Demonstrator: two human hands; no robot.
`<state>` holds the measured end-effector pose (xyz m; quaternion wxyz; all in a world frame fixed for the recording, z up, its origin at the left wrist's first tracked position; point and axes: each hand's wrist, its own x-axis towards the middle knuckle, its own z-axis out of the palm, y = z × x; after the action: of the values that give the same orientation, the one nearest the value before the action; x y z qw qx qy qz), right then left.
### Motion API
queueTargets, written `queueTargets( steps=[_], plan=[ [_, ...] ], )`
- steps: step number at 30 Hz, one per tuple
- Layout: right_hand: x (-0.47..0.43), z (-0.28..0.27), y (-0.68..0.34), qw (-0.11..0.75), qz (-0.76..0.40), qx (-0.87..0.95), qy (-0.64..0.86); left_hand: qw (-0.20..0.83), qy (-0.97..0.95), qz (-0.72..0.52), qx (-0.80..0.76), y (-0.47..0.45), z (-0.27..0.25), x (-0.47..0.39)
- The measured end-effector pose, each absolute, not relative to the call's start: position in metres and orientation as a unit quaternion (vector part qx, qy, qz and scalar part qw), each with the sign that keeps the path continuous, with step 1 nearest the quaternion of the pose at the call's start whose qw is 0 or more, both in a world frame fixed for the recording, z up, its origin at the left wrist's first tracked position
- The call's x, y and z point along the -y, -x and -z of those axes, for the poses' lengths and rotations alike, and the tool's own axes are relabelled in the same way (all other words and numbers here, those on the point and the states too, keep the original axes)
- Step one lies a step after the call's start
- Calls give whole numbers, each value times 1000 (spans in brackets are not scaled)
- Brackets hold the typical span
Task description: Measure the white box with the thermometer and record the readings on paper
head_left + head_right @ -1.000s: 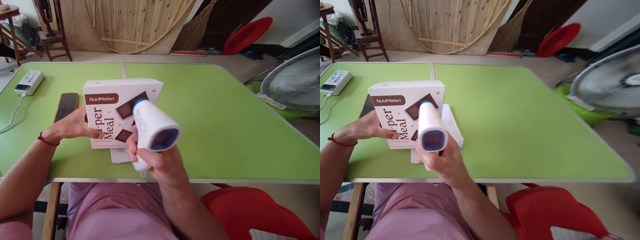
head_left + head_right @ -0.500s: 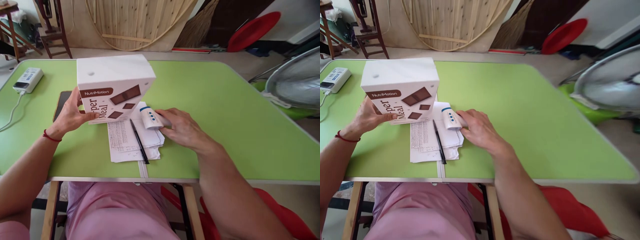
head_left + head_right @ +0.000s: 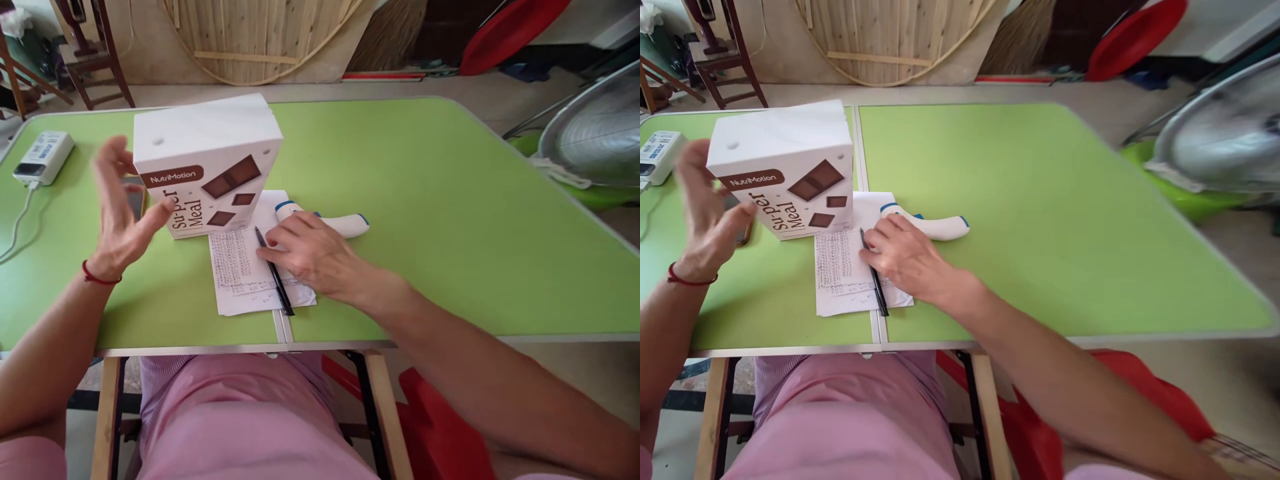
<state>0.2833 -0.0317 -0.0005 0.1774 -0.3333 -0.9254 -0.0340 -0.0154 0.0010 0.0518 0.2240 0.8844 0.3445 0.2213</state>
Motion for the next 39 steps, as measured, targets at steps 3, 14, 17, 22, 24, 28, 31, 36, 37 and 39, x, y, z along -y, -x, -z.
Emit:
queueTargets(
  steps=[3, 14, 17, 22, 24, 28, 31, 36, 37, 39],
  plan=[
    [23, -5, -285, 160, -47, 947, 274, 184, -909, -195, -319, 5, -58, 9],
    [79, 2, -265, 550, -379, 601, 438, 84, -975, -32, -203, -23, -23, 36],
    [84, 12, -252, 517, -433, 572, 467, 79, -976, -4, -204, -26, -22, 37],
    [84, 17, -249, 481, -362, 600, 526, 92, -977, -1, -193, -25, -21, 35],
    [85, 18, -248, 471, -342, 617, 530, 98, -976, -5, -197, -25, -19, 35],
    [87, 20, -247, 452, -334, 653, 508, 115, -972, -2, -207, -27, -19, 35],
    [87, 20, -247, 453, -332, 665, 492, 125, -969, 2, -212, -28, -19, 35],
    [86, 20, -247, 443, -341, 673, 484, 126, -968, -4, -218, -27, -20, 35],
    [86, 21, -247, 440, -340, 675, 486, 126, -968, -6, -218, -27, -20, 35],
    [87, 21, -247, 435, -332, 678, 492, 129, -968, -8, -216, -27, -20, 36]
  ],
)
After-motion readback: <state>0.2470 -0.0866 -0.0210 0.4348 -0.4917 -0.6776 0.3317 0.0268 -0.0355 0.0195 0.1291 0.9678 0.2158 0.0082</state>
